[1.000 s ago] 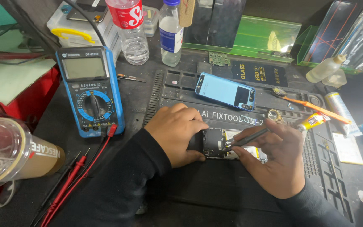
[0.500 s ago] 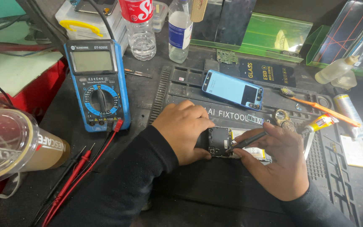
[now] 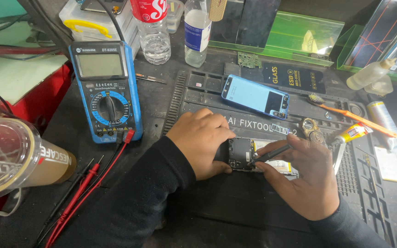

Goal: The person uses a screwdriver to remove screws from a disassembled smartphone chassis. They then pick up a blue smartphone case and attach it to the device, pressing the edges to secure it in place.

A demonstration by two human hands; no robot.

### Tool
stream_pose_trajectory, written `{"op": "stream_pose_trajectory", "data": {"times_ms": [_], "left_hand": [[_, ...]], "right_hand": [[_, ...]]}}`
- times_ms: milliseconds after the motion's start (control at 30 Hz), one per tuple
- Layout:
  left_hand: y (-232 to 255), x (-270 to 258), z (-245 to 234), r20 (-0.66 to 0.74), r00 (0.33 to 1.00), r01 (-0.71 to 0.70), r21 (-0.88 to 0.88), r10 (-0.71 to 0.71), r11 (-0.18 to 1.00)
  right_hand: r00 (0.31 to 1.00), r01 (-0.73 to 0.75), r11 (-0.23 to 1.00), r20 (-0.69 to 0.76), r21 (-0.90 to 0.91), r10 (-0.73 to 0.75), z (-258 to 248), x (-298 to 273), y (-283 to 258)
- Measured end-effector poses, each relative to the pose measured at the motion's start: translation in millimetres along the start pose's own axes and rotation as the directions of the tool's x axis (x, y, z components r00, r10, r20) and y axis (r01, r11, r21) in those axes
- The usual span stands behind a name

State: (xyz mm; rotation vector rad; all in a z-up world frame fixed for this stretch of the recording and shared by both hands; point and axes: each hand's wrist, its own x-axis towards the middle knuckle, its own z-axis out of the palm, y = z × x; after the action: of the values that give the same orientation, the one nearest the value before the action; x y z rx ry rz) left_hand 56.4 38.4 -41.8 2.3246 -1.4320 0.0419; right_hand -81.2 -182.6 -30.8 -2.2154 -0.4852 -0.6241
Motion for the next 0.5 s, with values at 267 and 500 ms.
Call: {"op": "stream_pose_trajectory", "data": {"times_ms": [267,500], "left_hand": [[5.1,4.3,-7.6,0.091,0.994,0.053,-0.008,-0.052,0.999],[7.6,4.3,-10.1,0.160,0.981,0.104,0.031,-0.108,0.994]], "right_hand": [[0.962,-0.227,0.948,0.103,-0.221,0.255,-8.3,16.4,-34.4],[0.996,0.029,0.972,0.092,-0.234,-0.008,-9.6,13.1,-42.2]]}}
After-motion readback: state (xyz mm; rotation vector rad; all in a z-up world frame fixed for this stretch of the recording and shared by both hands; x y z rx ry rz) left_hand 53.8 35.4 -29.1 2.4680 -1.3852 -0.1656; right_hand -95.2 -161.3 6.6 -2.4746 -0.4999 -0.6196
